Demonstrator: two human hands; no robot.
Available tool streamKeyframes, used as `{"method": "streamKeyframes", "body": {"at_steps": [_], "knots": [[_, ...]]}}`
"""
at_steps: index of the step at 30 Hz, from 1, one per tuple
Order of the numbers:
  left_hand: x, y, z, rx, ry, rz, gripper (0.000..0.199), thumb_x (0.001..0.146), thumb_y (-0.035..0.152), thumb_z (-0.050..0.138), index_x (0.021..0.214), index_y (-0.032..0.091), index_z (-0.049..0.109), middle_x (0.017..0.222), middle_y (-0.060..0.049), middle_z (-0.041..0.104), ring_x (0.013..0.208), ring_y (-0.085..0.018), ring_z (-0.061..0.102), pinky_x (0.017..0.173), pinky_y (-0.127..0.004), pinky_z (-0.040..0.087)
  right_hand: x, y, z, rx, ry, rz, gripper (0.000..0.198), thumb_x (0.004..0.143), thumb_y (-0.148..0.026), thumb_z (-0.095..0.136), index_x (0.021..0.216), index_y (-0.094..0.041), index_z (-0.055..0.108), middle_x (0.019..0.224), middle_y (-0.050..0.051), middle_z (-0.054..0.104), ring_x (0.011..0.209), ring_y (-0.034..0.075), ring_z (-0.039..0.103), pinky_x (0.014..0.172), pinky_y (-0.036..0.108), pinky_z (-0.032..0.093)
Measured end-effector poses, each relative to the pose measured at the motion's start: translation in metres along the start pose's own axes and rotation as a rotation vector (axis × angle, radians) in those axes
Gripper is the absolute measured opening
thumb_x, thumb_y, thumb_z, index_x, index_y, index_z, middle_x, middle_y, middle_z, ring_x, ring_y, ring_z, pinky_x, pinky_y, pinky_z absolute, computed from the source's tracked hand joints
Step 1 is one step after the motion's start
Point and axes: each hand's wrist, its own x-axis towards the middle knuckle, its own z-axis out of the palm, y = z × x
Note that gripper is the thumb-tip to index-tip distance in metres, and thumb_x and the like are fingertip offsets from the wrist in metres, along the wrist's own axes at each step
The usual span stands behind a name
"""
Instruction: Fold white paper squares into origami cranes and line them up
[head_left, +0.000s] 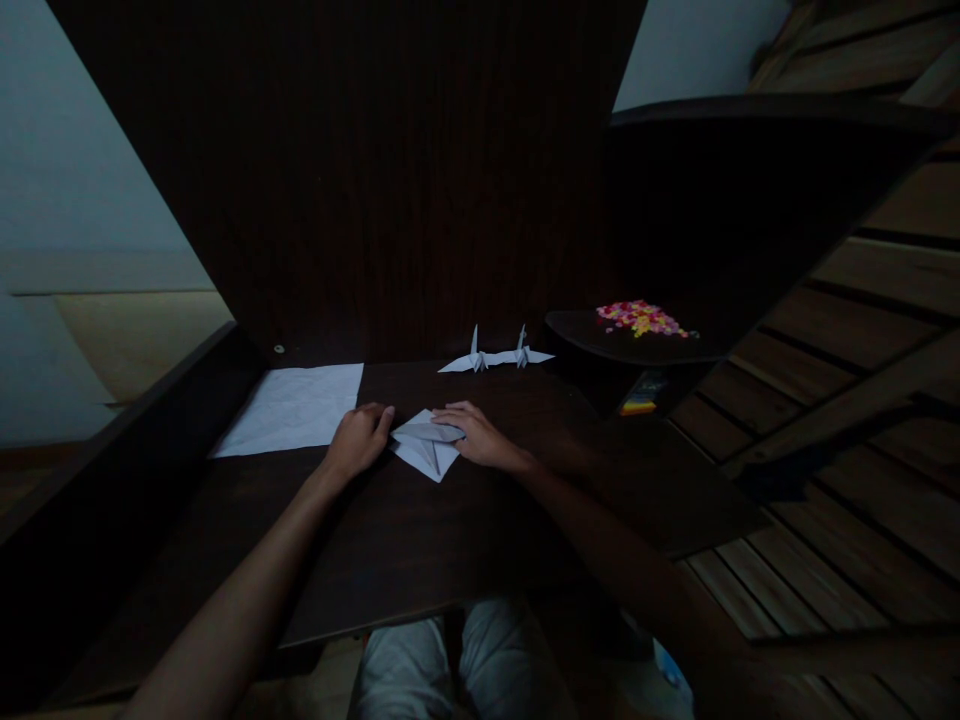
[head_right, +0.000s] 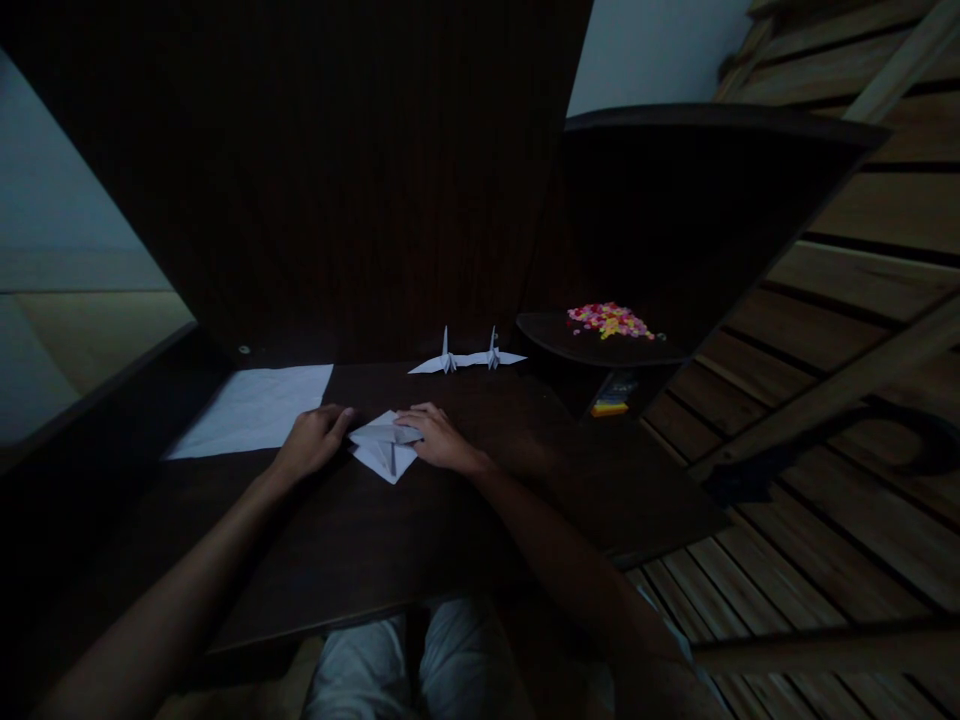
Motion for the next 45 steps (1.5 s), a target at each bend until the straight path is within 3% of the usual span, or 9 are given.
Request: {"method": "streamKeyframes", "body": {"at_steps": [3, 7, 10, 14, 17, 21, 29, 35, 45], "knots": [[-0.001, 0.001, 0.0, -0.074, 0.018, 0.025, 0.048, 0.094, 0.044, 0.029, 0.096, 0.016, 0.068, 0.102, -0.012, 0.071, 0.095, -0.026, 0.065, 0.089, -0.037, 0.049, 0.0, -0.001, -0.001, -0.034, -0.027, 0.016, 0.055, 0.072, -0.001, 0.058, 0.123, -0.023, 0.062, 0.136, 0.006, 0.055, 0.125, 0.023, 0.044, 0.106, 0.044, 0.034], [-0.001, 0.0, 0.007, -0.136, -0.042, 0.176, 0.048, 0.092, 0.045, 0.037, 0.119, 0.015, 0.062, 0.124, -0.011, 0.064, 0.113, -0.027, 0.058, 0.1, -0.041, 0.044, -0.001, -0.004, -0.003, -0.072, -0.058, 0.018, 0.048, 0.076, -0.017, 0.067, 0.123, -0.023, 0.062, 0.138, 0.007, 0.053, 0.127, 0.026, 0.041, 0.106, 0.046, 0.033], [-0.001, -0.003, 0.016, -0.114, -0.144, 0.293, 0.048, 0.09, 0.042, 0.04, 0.127, 0.016, 0.057, 0.135, -0.01, 0.056, 0.126, -0.027, 0.049, 0.107, -0.045, 0.038, -0.003, -0.007, -0.005, -0.1, -0.091, -0.016, 0.057, 0.073, -0.033, 0.072, 0.128, -0.024, 0.058, 0.141, 0.007, 0.049, 0.129, 0.029, 0.038, 0.106, 0.049, 0.03], [-0.002, -0.007, 0.024, -0.037, -0.236, 0.323, 0.048, 0.089, 0.038, 0.042, 0.131, 0.018, 0.053, 0.141, -0.009, 0.051, 0.137, -0.028, 0.036, 0.11, -0.05, 0.03, -0.008, -0.011, -0.011, -0.105, -0.146, -0.049, 0.075, 0.07, -0.047, 0.074, 0.137, -0.026, 0.049, 0.149, 0.007, 0.039, 0.134, 0.032, 0.032, 0.108, 0.052, 0.025], [-0.003, -0.008, 0.024, -0.008, -0.253, 0.328, 0.049, 0.09, 0.038, 0.041, 0.134, 0.019, 0.049, 0.145, -0.009, 0.046, 0.14, -0.027, 0.029, 0.111, -0.05, 0.028, -0.009, -0.013, -0.015, -0.064, -0.176, -0.062, 0.075, 0.075, -0.056, 0.067, 0.14, -0.026, 0.045, 0.15, 0.007, 0.037, 0.137, 0.032, 0.028, 0.11, 0.052, 0.023], [-0.004, -0.007, 0.023, 0.005, -0.27, 0.323, 0.049, 0.09, 0.041, 0.042, 0.134, 0.02, 0.047, 0.148, -0.008, 0.041, 0.142, -0.027, 0.024, 0.113, -0.049, 0.026, -0.008, -0.015, -0.016, -0.043, -0.195, -0.036, 0.061, 0.088, -0.055, 0.051, 0.141, -0.027, 0.043, 0.151, 0.005, 0.036, 0.138, 0.03, 0.027, 0.11, 0.051, 0.021], [-0.004, -0.005, 0.027, 0.005, -0.276, 0.33, 0.049, 0.09, 0.049, 0.042, 0.128, 0.018, 0.047, 0.15, -0.009, 0.038, 0.143, -0.027, 0.02, 0.115, -0.05, 0.021, -0.006, -0.012, -0.01, -0.114, -0.201, -0.011, 0.075, 0.079, -0.058, 0.061, 0.143, -0.027, 0.038, 0.152, 0.005, 0.034, 0.139, 0.032, 0.024, 0.111, 0.05, 0.022], [-0.003, -0.007, 0.028, 0.069, -0.245, 0.321, 0.06, 0.089, 0.053, 0.042, 0.138, 0.017, 0.041, 0.149, -0.011, 0.039, 0.14, -0.03, 0.029, 0.112, -0.048, 0.027, -0.005, -0.007, -0.01, -0.098, -0.164, 0.018, 0.071, 0.078, -0.058, 0.062, 0.139, -0.026, 0.046, 0.15, 0.007, 0.037, 0.138, 0.033, 0.024, 0.109, 0.056, 0.022], [-0.002, -0.015, 0.032, 0.208, -0.094, 0.267, 0.062, 0.091, 0.059, 0.037, 0.132, 0.016, 0.052, 0.142, -0.011, 0.048, 0.129, -0.035, 0.041, 0.106, -0.05, 0.036, -0.003, -0.004, -0.01, -0.203, -0.008, 0.183, 0.052, 0.085, -0.05, 0.058, 0.128, -0.021, 0.058, 0.142, 0.011, 0.048, 0.134, 0.032, 0.031, 0.105, 0.056, 0.029]]}}
